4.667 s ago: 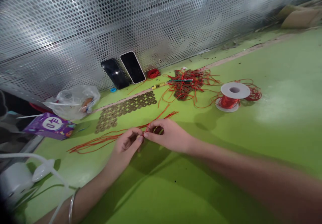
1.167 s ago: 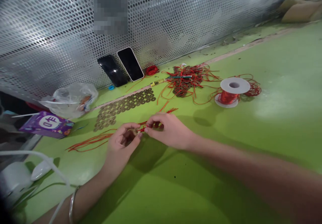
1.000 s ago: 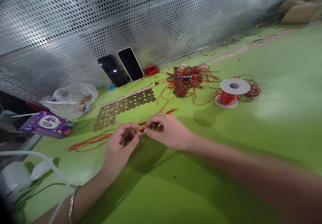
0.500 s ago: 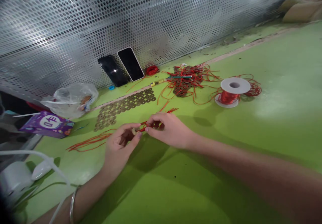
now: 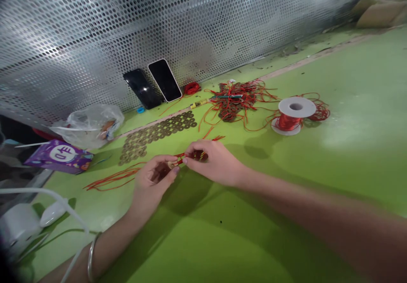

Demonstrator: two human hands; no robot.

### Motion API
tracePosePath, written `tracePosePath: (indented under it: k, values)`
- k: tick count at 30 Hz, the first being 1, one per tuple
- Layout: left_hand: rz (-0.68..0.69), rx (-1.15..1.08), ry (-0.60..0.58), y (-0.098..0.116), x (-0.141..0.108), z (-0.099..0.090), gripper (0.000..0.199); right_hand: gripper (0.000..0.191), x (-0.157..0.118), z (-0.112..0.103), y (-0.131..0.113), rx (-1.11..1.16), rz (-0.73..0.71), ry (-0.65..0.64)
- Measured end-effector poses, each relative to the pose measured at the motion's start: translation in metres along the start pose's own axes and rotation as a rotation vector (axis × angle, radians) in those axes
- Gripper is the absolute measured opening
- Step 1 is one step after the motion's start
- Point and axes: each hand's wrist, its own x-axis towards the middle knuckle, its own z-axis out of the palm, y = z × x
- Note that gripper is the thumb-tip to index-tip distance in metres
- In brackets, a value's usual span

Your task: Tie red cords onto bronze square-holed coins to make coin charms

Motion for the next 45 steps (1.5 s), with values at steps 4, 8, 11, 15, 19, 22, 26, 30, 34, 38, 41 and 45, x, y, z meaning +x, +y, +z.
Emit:
tracePosePath:
  k: [4,8,11,15,19,22,26,30,34,38,41,45]
  values:
    - [-0.016,-0.023,0.015,0.0024,-0.0009,0.0014,0.016,0.010,-0.0003,-0.0005,-0.0009,-0.013,-0.003,-0.002]
    - [-0.015,-0.024,0.022,0.0027,-0.0008,0.0013,0.016,0.009,-0.0006,-0.0006,-0.0016,-0.034,-0.018,0.004]
    - [-0.030,-0.044,-0.011,0.0020,0.0009,0.0007,0.019,0.009,-0.0008,-0.0007,-0.0021,-0.035,-0.020,0.005]
    - [-0.043,-0.123,-0.093,0.0038,0.0030,0.0017,0.029,0.007,-0.0019,-0.0004,-0.0023,-0.049,-0.081,0.002]
    - [-0.065,-0.093,-0.111,0.0047,0.0026,0.0031,0.020,0.005,-0.0033,0.0012,-0.0021,-0.089,-0.160,-0.010]
    - [-0.054,-0.023,-0.110,0.0033,0.0016,0.0027,0.016,0.006,-0.0037,0.0017,-0.0018,-0.127,-0.174,-0.001]
    - [-0.040,0.031,-0.107,0.0023,0.0015,0.0019,0.018,0.006,-0.0036,0.0007,-0.0019,-0.162,-0.189,0.002]
    - [-0.042,0.023,-0.125,0.0019,0.0019,0.0019,0.015,0.006,-0.0038,0.0002,-0.0025,-0.179,-0.208,-0.023]
    - [-0.043,0.015,-0.147,0.0016,0.0010,0.0013,0.019,0.006,-0.0038,0.0007,-0.0030,-0.180,-0.196,-0.017]
    - [-0.050,0.028,-0.153,0.0012,0.0000,0.0004,0.020,0.006,-0.0038,0.0009,-0.0041,-0.192,-0.192,-0.013]
    - [-0.047,0.038,-0.142,0.0001,0.0003,0.0002,0.019,0.007,-0.0039,0.0012,-0.0049,-0.201,-0.190,-0.014]
    - [-0.035,0.032,-0.135,-0.0011,0.0009,0.0007,0.016,0.010,-0.0041,0.0017,-0.0043,-0.196,-0.174,0.021]
